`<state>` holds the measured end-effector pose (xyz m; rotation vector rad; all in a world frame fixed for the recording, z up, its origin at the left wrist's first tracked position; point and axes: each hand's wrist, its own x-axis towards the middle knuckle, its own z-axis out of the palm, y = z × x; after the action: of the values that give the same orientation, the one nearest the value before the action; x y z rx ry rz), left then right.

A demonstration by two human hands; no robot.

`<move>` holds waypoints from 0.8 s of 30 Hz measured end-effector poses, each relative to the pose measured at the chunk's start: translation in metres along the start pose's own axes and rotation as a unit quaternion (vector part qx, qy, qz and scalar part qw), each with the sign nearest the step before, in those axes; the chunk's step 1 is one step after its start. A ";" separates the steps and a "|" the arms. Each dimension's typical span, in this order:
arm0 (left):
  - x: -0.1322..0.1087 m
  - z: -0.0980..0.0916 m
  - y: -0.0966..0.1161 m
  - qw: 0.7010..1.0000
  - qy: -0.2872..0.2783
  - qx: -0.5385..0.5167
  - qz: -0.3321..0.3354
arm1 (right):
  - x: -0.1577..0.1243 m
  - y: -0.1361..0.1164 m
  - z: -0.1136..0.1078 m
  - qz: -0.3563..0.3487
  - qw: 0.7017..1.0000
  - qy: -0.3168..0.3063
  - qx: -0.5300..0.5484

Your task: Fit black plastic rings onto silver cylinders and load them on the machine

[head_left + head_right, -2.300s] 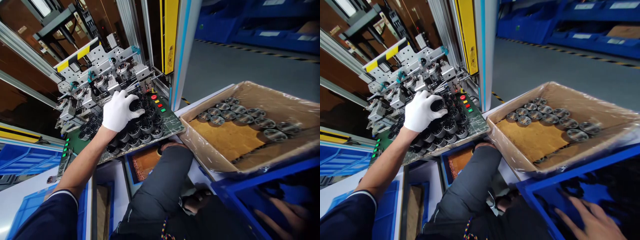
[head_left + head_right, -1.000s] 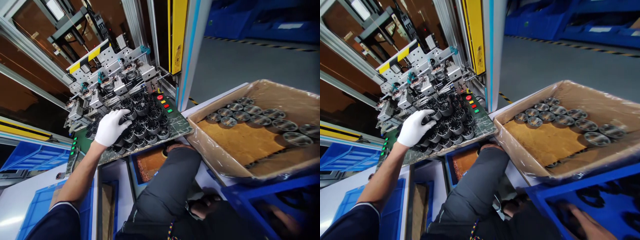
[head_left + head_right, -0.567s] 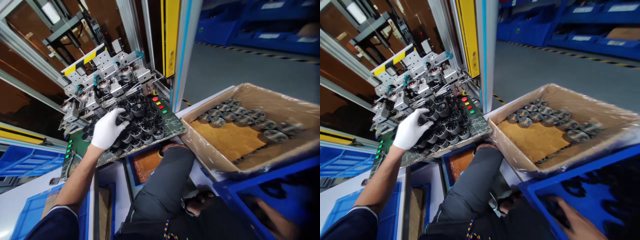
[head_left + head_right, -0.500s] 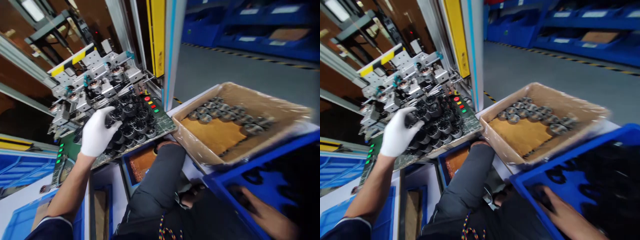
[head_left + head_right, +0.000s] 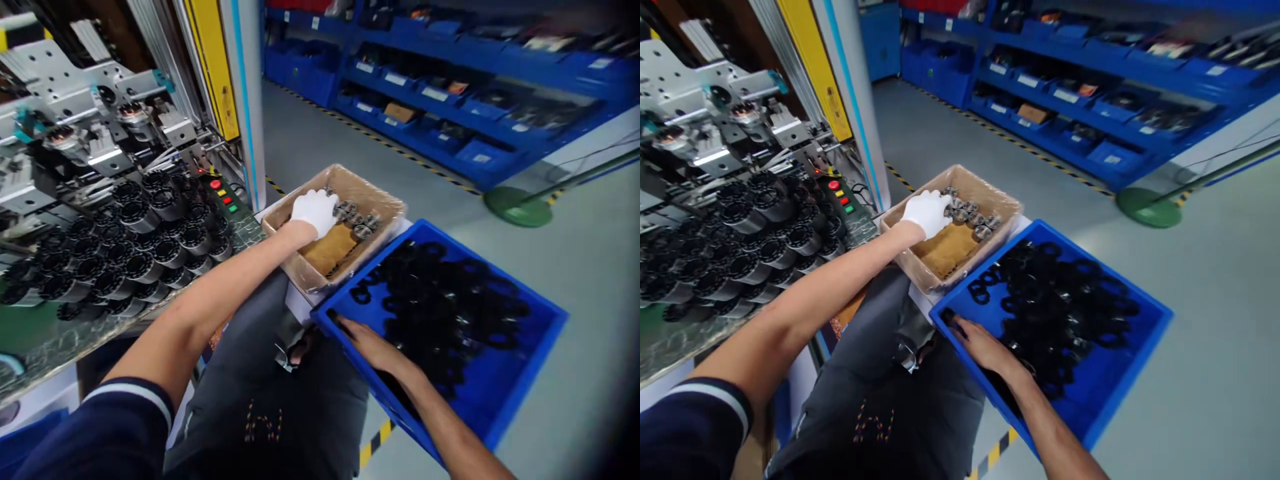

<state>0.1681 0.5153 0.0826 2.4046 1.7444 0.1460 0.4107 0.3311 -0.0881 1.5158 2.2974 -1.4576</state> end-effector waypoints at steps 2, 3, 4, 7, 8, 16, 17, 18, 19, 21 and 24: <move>0.030 0.021 0.002 1.000 -0.029 0.003 -0.005 | 0.001 -0.001 0.001 0.018 1.000 -0.019 0.000; 0.041 0.029 0.001 0.999 -0.042 0.006 -0.008 | 0.000 0.000 0.000 0.029 0.999 -0.026 -0.001; 0.051 0.037 0.000 0.998 -0.057 0.009 -0.012 | -0.002 0.002 0.000 0.041 0.999 -0.030 -0.003; 0.077 0.054 -0.008 0.995 -0.102 0.017 -0.018 | -0.010 0.009 -0.004 0.070 0.997 -0.045 -0.011; 0.084 0.059 -0.011 0.993 -0.112 0.017 -0.019 | -0.014 0.011 -0.007 0.076 0.996 -0.053 -0.013; 0.091 0.068 -0.016 0.993 -0.061 -0.088 -0.054 | -0.026 0.009 -0.026 0.109 0.986 -0.128 0.001; 0.085 0.065 -0.016 0.991 -0.039 -0.111 -0.059 | -0.025 0.007 -0.028 0.105 0.986 -0.132 0.015; 0.079 0.061 -0.016 0.989 -0.017 -0.136 -0.062 | -0.025 0.005 -0.030 0.099 0.986 -0.133 0.034; 0.071 0.056 -0.015 0.985 0.004 -0.160 -0.064 | -0.025 0.002 -0.032 0.091 0.986 -0.131 0.057; 0.048 0.044 -0.013 0.975 0.035 -0.214 -0.059 | -0.025 -0.003 -0.037 0.079 0.984 -0.115 0.110; -0.007 0.023 -0.005 0.858 0.012 -0.507 -0.081 | -0.026 -0.011 -0.041 0.067 0.977 -0.081 0.188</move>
<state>0.1648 0.5084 0.0590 1.4684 1.3260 0.8346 0.4344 0.3405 -0.0450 1.5246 1.8655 -1.9759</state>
